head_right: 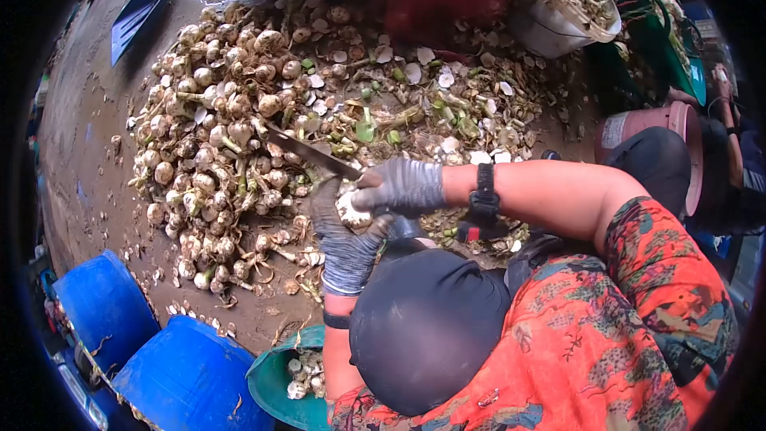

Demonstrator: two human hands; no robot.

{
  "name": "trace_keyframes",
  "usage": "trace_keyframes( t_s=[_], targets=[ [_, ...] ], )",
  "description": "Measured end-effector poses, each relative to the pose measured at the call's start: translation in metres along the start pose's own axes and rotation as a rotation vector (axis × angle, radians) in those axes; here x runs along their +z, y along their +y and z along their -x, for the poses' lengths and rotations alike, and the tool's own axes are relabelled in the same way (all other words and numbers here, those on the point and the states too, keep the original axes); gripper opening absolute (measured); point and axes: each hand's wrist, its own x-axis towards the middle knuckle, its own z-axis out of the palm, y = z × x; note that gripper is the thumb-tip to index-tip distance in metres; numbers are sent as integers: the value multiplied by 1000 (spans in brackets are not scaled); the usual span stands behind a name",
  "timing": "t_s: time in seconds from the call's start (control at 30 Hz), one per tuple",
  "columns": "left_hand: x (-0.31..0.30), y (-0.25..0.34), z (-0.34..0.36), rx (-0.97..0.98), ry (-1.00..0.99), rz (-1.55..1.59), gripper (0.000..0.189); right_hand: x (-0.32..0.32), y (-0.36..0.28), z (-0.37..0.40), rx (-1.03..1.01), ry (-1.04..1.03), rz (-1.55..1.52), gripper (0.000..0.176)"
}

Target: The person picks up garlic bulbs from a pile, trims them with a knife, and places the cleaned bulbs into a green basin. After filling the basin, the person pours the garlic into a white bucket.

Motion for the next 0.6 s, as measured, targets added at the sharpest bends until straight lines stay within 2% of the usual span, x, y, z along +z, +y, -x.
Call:
trace_keyframes(
  t_s=[0.03, 0.07, 0.1, 0.13, 0.17, 0.2, 0.27, 0.3, 0.37, 0.4, 0.43, 0.5, 0.57, 0.6],
  targets=[
    [-2, 2, -1, 18, -28, -65, 90, -1, -23, 0, 238, -34, -61, 49],
    [4, -6, 5, -167, 81, 222, 90, 6, -16, -4, 98, 76, -92, 50],
    [2, -14, 9, -267, 35, 534, 86, 10, -11, -7, -38, 187, -124, 52],
    [-1, -22, 14, -390, 28, 880, 81, 11, -5, -6, -123, 234, -133, 54],
    [-6, -22, 12, -527, 53, 1175, 77, 13, -3, -6, -123, 228, -132, 54],
    [-6, -19, 8, -509, -125, 1136, 67, 15, 1, -6, -118, 203, -85, 55],
    [-12, -11, -1, -486, -296, 1088, 57, 13, -1, -2, -118, 176, -36, 58],
    [-13, -17, 0, -350, -386, 696, 46, 10, -3, 5, -132, 159, 12, 56],
    [-15, -22, 5, -295, -299, 494, 32, -2, -18, 19, -167, 126, 115, 55],
    [-15, -24, 8, -275, -254, 391, 26, -8, -29, 26, -163, 113, 160, 45],
    [-24, -14, 10, -315, -173, 388, 24, -12, -32, 28, -177, 112, 162, 45],
    [-42, 6, 16, -392, -7, 386, 23, -18, -37, 27, 236, -39, 262, 35],
    [-87, 24, 38, -660, -106, 264, 26, -12, 10, 30, 280, 67, 446, 30],
    [-120, 41, 49, -815, -180, 113, 29, -17, 23, 35, 320, 95, 429, 30]
  ],
)
